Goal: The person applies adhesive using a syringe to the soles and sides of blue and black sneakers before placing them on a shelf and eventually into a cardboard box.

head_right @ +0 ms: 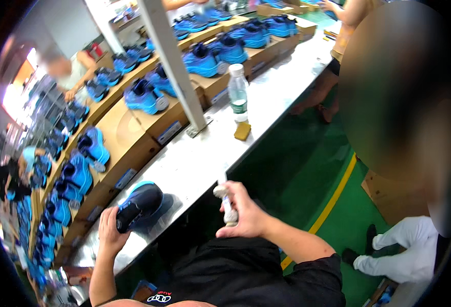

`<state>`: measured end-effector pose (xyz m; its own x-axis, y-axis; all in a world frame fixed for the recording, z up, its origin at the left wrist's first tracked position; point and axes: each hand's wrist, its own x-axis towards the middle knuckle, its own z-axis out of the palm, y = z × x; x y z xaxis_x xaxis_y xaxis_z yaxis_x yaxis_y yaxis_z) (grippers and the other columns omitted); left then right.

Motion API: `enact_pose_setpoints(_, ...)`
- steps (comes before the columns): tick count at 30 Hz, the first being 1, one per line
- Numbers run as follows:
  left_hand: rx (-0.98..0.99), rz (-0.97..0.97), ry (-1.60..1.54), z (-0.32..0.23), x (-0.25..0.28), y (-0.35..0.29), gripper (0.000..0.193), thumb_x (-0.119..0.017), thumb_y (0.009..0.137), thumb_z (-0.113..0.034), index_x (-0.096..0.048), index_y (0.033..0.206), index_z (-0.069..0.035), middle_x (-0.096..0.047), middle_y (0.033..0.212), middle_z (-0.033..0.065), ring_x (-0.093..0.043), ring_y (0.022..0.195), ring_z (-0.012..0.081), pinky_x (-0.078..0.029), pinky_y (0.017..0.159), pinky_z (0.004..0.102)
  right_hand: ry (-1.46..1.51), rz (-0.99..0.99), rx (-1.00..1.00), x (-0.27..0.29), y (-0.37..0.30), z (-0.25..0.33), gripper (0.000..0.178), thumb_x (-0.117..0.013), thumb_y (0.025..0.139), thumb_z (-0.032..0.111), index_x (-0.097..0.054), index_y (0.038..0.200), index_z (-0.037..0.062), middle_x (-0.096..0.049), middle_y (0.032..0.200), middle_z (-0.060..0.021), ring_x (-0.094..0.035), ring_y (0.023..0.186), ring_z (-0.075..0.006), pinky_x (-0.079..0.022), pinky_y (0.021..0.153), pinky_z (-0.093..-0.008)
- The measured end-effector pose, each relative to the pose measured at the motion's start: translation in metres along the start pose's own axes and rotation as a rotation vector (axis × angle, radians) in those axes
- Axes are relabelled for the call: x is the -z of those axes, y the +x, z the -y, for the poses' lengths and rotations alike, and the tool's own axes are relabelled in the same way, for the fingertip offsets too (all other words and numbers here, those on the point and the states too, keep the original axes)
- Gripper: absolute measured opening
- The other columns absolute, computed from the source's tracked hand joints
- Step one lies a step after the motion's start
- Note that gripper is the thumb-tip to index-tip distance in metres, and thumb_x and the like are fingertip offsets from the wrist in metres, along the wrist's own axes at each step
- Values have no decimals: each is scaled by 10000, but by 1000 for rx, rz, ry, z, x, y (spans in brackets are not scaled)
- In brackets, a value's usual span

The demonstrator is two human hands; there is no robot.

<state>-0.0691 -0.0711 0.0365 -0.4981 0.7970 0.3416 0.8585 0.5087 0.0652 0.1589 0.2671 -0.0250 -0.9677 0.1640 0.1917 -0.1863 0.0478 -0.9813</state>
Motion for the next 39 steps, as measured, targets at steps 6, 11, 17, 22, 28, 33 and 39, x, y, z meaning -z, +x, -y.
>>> enact_pose_setpoints(6,37,-40,17,-3,6,-19,712,-781,552,-70,-505,1203,12,-567,1107,204,-528,1041,424,-431,923,476,-50,-84,112,31,51,25,1167,-899,612,412,-145,1434,71,-440,1104,-76,-476,948,-143,-446,803,-300)
enact_pose_setpoints(11,74,-21,81,-7,18,-43,720,-752,592,-16,-487,1261,-6,-550,1188,202,-502,1124,433,-389,993,497,-62,190,-121,-18,31,-9,1101,-889,654,311,-158,1448,94,-414,1133,-67,-473,952,-147,-439,835,-299)
enact_pose_setpoints(17,-106,-17,-58,-43,42,-5,612,-637,590,37,-526,1191,-2,-559,1211,176,-510,1152,415,-373,1007,554,37,68,-348,5,25,-19,1090,-869,655,363,-189,1454,67,-403,1313,-143,-417,1171,-217,-367,1007,-357)
enact_pose_setpoints(22,-152,64,-170,-40,24,-13,502,-581,643,-18,-582,1144,-41,-579,1197,145,-517,1149,395,-351,1018,581,-104,186,-385,2,46,3,1070,-847,658,403,-216,1461,83,-398,1330,-110,-429,1106,-220,-367,995,-346)
enact_pose_setpoints(28,-133,49,-300,-30,3,-27,377,-598,736,-84,-635,1111,-103,-614,1150,97,-546,1106,341,-359,1004,513,4,265,-513,-11,59,31,1161,-862,616,476,-185,1469,73,-396,1323,-77,-436,1109,-199,-383,966,-342)
enact_pose_setpoints(33,-245,21,-354,-41,-16,-3,365,-642,735,-129,-657,1099,-158,-605,1153,70,-539,1101,283,-352,1006,453,479,212,-369,-8,44,58,1372,-880,420,637,-148,1446,93,-420,1283,-192,-491,915,-158,-403,782,-280)
enact_pose_setpoints(39,-162,-50,-388,-32,-14,-18,343,-658,757,-150,-661,1097,-192,-596,1152,46,-524,1114,258,-351,1000,426,586,575,-394,-50,103,86,1429,-821,474,708,-55,1460,14,-374,1314,-128,-387,967,-142,-335,838,-259)
